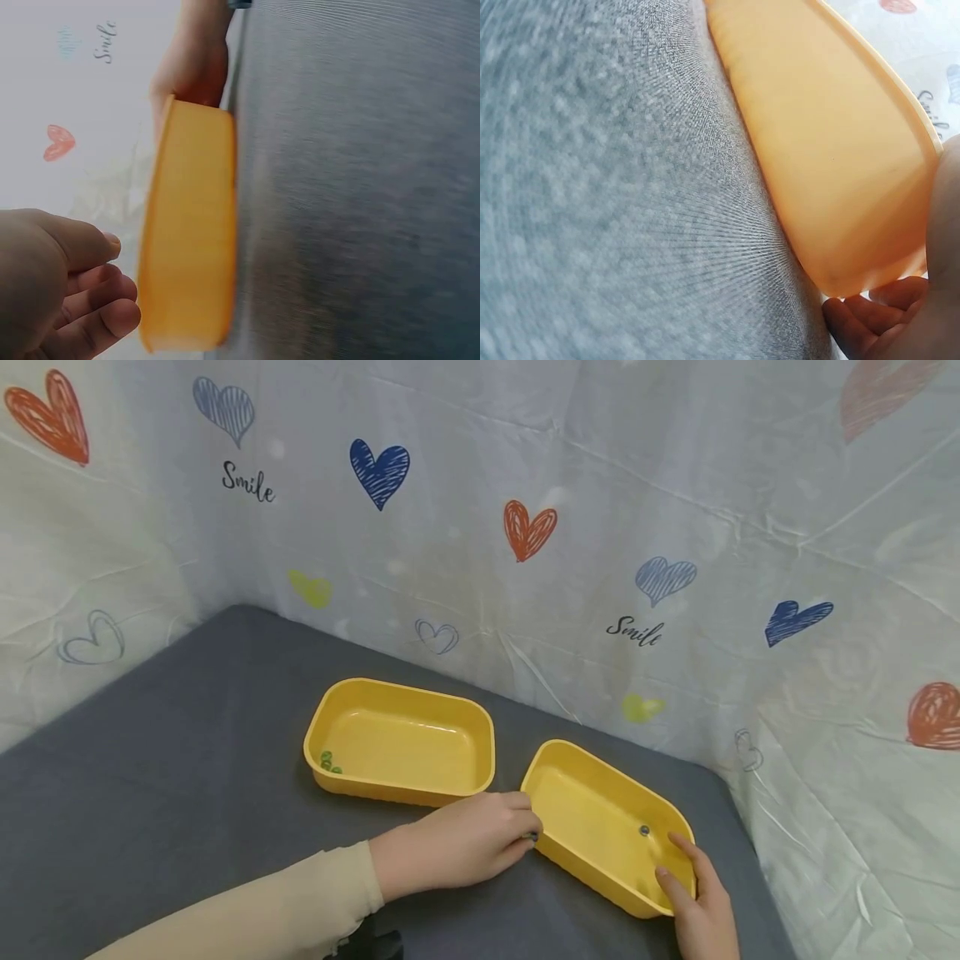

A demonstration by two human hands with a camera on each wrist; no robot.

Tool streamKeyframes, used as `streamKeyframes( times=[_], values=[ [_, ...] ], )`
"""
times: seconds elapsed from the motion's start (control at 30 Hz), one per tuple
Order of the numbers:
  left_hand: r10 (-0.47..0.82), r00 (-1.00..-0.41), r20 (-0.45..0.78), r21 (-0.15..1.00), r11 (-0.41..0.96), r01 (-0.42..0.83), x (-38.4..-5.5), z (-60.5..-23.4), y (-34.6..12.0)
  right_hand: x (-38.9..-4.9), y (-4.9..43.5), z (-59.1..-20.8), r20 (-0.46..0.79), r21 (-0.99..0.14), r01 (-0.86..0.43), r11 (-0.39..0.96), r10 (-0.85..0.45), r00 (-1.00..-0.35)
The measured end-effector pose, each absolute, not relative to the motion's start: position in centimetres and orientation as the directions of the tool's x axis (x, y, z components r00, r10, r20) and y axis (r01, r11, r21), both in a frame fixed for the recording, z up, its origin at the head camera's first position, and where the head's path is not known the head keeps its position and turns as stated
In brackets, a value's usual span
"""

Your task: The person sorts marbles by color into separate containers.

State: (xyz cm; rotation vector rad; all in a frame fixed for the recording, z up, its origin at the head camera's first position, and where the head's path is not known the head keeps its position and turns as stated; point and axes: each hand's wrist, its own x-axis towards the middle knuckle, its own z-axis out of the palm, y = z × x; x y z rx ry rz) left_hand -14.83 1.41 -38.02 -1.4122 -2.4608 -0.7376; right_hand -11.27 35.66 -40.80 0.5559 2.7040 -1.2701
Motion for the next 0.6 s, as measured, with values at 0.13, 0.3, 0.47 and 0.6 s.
streamKeyframes(
  times=[0.13,0.3,0.47,0.6],
  values=[
    [0.727,-0.517,0.451,0.328,0.404,0.854,-15.0,-36.9,2.0,-11.2,35.7,-40.8,-0.248,-0.724,0.371,0.581,0.282,-0.927],
    [0.703,-0.510,0.495,0.345,0.379,0.859,-15.4,-35.2,3.1,-11.1,35.9,-40.9,-0.242,-0.725,0.371,0.580,0.289,-0.926],
    [0.675,-0.490,0.552,0.328,0.364,0.872,-15.6,-33.6,4.6,-11.3,35.9,-41.1,-0.227,-0.730,0.356,0.583,0.284,-0.932],
    [0.645,-0.474,0.599,0.306,0.362,0.880,-15.9,-32.4,6.0,-11.2,36.0,-40.9,-0.227,-0.733,0.356,0.580,0.285,-0.931]
  ],
)
